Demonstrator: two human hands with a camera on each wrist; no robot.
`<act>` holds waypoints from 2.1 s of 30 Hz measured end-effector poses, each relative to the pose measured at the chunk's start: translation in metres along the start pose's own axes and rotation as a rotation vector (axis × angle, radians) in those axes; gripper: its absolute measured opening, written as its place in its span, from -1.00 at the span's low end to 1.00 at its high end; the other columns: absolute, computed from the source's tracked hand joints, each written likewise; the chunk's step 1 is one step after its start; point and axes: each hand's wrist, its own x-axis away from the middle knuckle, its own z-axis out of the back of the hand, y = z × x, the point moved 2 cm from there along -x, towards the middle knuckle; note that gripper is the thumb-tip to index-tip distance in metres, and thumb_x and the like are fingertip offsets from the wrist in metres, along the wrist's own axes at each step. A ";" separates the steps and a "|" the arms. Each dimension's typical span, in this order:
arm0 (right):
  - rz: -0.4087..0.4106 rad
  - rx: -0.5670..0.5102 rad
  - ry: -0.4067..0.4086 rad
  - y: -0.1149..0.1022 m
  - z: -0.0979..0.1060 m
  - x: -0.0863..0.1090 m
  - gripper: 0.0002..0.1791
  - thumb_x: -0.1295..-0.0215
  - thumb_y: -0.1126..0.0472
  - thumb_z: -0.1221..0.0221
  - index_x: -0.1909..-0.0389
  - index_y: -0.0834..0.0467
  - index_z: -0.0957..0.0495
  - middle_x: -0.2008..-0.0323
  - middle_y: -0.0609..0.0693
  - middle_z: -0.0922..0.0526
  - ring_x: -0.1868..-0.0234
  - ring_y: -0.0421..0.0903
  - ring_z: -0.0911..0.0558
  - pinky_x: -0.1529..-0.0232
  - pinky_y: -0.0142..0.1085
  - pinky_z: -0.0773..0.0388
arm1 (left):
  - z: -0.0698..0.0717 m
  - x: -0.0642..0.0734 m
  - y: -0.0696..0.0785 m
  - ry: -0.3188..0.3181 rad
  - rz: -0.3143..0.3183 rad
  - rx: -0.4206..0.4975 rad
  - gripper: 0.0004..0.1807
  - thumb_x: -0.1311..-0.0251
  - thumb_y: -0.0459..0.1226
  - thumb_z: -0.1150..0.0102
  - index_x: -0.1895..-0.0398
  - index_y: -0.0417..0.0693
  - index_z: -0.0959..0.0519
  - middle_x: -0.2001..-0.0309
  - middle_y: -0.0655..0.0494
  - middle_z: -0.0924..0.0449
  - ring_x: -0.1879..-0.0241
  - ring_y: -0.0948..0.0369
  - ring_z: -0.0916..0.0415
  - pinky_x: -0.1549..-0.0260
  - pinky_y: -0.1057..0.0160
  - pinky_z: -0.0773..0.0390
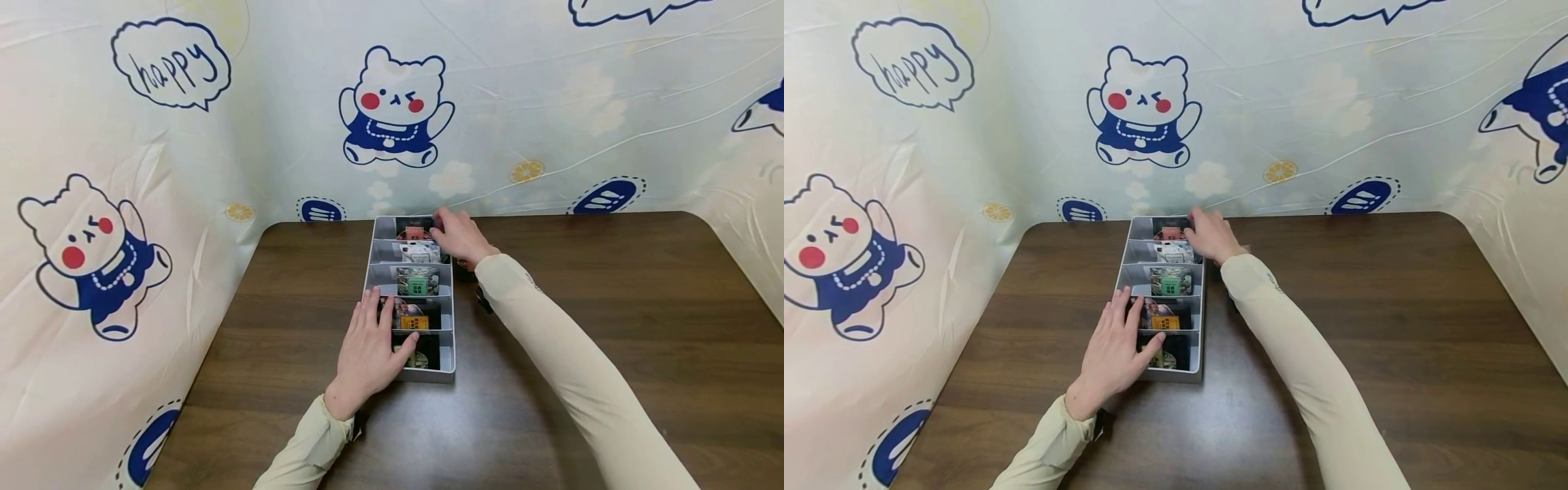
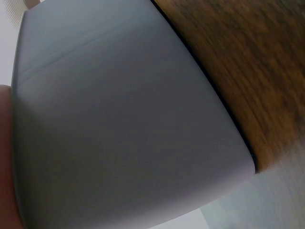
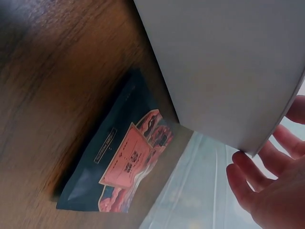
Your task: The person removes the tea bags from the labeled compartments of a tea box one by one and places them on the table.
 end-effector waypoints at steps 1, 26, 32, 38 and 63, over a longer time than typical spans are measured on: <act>0.002 0.002 0.001 0.000 -0.001 -0.001 -0.56 -0.45 0.09 0.02 -0.26 0.19 -0.35 -0.05 0.14 -0.54 -0.04 0.12 -0.43 0.01 0.01 -0.46 | 0.000 0.000 0.000 0.008 -0.004 -0.001 -0.16 -0.26 0.24 0.10 -0.41 -0.15 -0.25 -0.49 -0.23 -0.03 -0.51 -0.08 0.04 -0.47 -0.03 0.00; -0.046 -0.123 -0.001 0.000 -0.010 -0.005 -0.53 -0.46 0.05 0.04 -0.30 0.15 -0.29 -0.16 0.13 -0.52 -0.30 0.16 -0.28 -0.29 0.13 -0.08 | 0.001 0.000 0.001 0.015 -0.006 -0.003 -0.17 -0.26 0.24 0.09 -0.40 -0.16 -0.27 -0.48 -0.24 -0.05 -0.51 -0.08 0.03 -0.47 -0.03 -0.01; -0.056 -0.148 0.021 0.002 -0.010 -0.005 -0.54 -0.45 0.07 0.03 -0.28 0.16 -0.30 -0.12 0.12 -0.55 -0.27 0.14 -0.31 -0.25 0.12 -0.06 | 0.001 -0.001 0.000 -0.022 0.007 0.000 -0.16 -0.27 0.27 0.13 -0.42 -0.13 -0.24 -0.50 -0.22 0.00 -0.52 -0.06 0.08 -0.49 0.00 0.06; -0.060 -0.149 0.026 0.001 -0.010 -0.006 -0.55 -0.45 0.07 0.02 -0.27 0.15 -0.31 -0.09 0.11 -0.57 -0.25 0.14 -0.31 -0.24 0.12 -0.05 | 0.002 -0.001 0.001 -0.006 0.002 -0.005 -0.16 -0.27 0.26 0.13 -0.41 -0.14 -0.26 -0.49 -0.22 -0.02 -0.52 -0.07 0.06 -0.48 -0.01 0.03; -0.058 -0.113 -0.014 -0.005 -0.007 -0.004 -0.65 -0.42 0.13 0.00 -0.15 0.10 -0.49 0.00 0.11 -0.60 -0.12 0.15 -0.31 -0.16 0.15 0.01 | 0.001 0.000 0.001 0.012 0.001 -0.008 -0.18 -0.28 0.23 0.12 -0.41 -0.14 -0.26 -0.49 -0.22 -0.05 -0.52 -0.06 0.06 -0.47 -0.03 -0.01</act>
